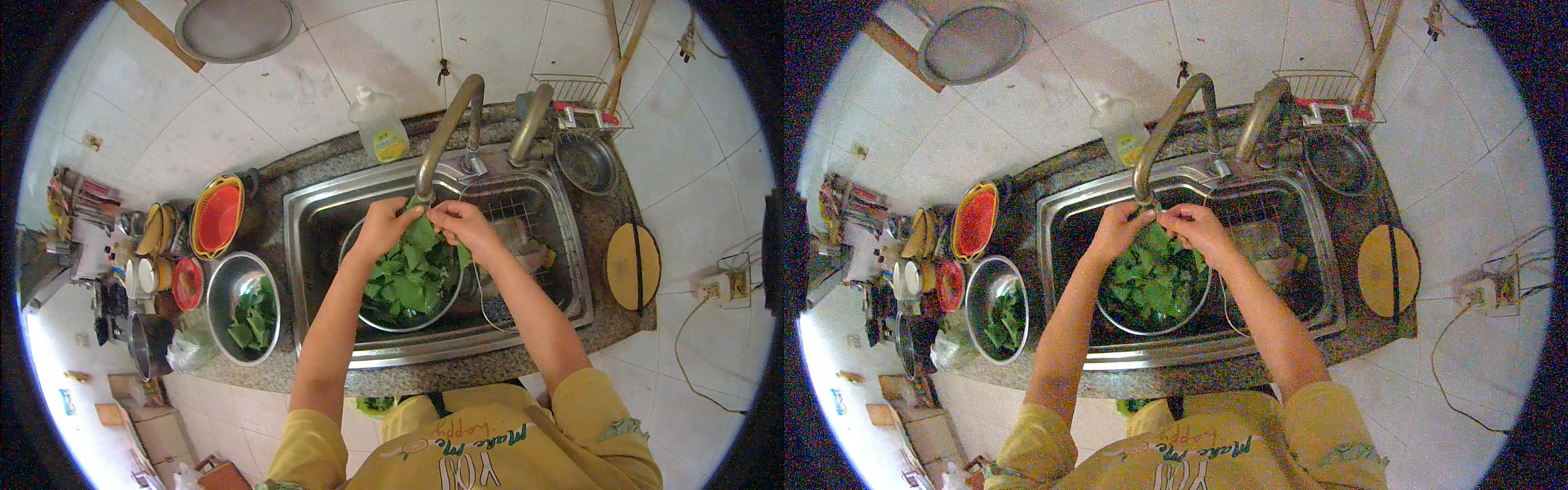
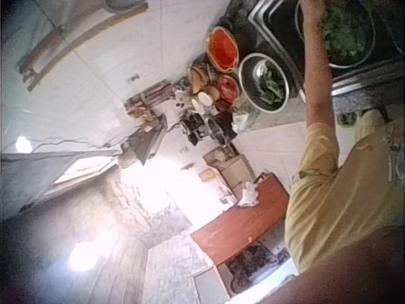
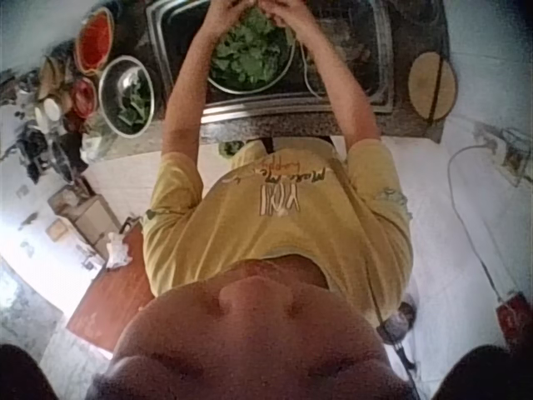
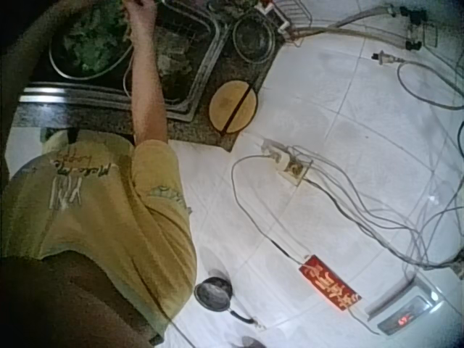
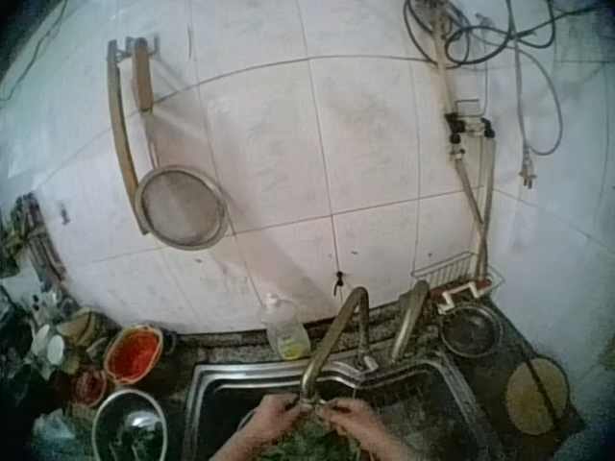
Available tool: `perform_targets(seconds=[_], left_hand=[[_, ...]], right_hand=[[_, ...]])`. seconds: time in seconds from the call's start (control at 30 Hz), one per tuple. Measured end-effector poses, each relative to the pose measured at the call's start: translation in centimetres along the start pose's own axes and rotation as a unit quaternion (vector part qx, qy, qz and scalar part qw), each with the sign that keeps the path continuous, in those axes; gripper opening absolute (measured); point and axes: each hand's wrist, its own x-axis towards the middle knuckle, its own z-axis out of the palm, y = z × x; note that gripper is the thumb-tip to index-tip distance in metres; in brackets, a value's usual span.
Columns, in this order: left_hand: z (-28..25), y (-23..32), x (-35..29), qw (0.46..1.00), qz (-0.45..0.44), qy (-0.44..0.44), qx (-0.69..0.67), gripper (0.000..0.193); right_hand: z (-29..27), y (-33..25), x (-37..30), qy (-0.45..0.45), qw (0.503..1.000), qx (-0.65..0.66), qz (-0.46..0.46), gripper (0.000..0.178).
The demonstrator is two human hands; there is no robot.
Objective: The person washes green leafy vegetables in a kitchen sink. They pick up individual leaves, rinse them under running water, and place them into a metal bowl. The person then agitates the leaves in the water to ensure they are thoroughly cleaned.
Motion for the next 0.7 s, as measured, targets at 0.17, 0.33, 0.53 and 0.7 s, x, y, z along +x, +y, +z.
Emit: perform_targets(seconds=[0.17, 0.33, 0.53, 0.7], left_hand=[[0.7, 1.9, 0.1, 0.993, 0.108, 0.033, 0.047, 0.022], [1.4, 1.7, 0.7, 0.992, 0.106, 0.049, -0.054, 0.021], [0.0, 1.8, 0.6, 0.953, -0.049, -0.011, -0.3, 0.019], [0.2, 2.3, 0.0, 0.956, 0.028, -0.067, -0.283, 0.018]], right_hand=[[0.1, 0.4, -0.3, 0.028, 0.999, 0.013, -0.041, 0.02], [0.3, 0.5, -0.6, 0.009, 0.999, -0.053, -0.003, 0.023], [-1.0, 1.1, -1.1, -0.072, 0.994, -0.063, 0.043, 0.023], [0.3, 0.3, -1.9, 0.003, 0.996, -0.088, 0.016, 0.02]])
